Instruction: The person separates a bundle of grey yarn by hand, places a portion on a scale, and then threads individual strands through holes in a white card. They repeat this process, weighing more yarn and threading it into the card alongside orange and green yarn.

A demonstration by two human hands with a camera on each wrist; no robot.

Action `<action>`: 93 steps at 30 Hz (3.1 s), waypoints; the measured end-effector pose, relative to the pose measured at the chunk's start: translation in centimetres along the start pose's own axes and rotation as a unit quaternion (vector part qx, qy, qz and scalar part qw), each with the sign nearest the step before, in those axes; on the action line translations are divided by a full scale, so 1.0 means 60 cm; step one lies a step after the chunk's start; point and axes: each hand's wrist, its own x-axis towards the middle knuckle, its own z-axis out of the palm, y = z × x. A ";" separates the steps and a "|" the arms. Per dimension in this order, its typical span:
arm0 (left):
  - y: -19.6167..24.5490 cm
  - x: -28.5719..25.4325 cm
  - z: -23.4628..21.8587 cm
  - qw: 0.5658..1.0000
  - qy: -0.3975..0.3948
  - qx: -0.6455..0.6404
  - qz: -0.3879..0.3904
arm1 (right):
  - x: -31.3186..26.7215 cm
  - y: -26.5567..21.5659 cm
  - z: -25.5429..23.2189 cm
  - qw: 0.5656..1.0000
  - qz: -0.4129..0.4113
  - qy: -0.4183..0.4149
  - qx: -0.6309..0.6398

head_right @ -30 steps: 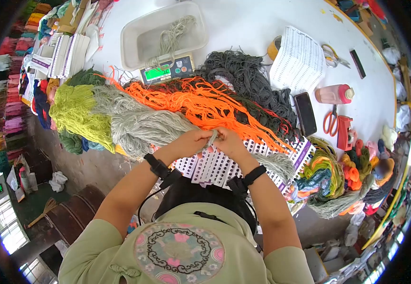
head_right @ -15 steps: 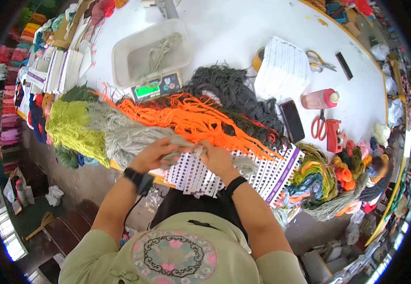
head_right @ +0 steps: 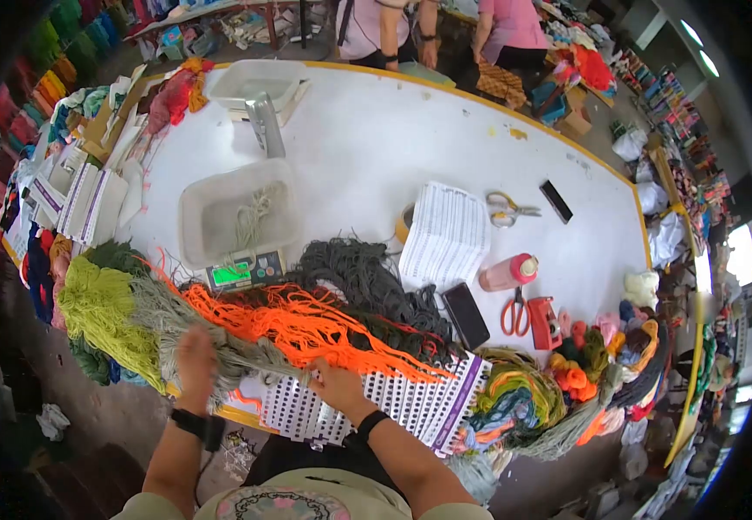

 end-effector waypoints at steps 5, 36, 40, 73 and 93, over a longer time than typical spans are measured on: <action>-0.086 -0.057 0.117 0.898 -0.313 0.272 0.146 | 0.001 -0.003 0.011 0.995 -0.038 0.089 -0.001; -0.118 -0.021 0.140 0.769 -0.431 0.465 0.086 | -0.002 0.015 0.014 0.992 -0.068 0.103 -0.023; -0.126 -0.015 0.142 0.795 -0.432 0.426 -0.019 | 0.002 0.017 0.029 0.976 -0.127 0.141 -0.110; 0.154 -0.090 -0.060 0.818 -0.515 -0.249 -0.056 | -0.028 -0.289 0.000 0.891 -0.071 0.205 0.399; 0.258 -0.119 -0.169 0.702 -0.636 -0.274 -0.168 | -0.180 -0.335 -0.051 0.867 -0.077 0.419 0.257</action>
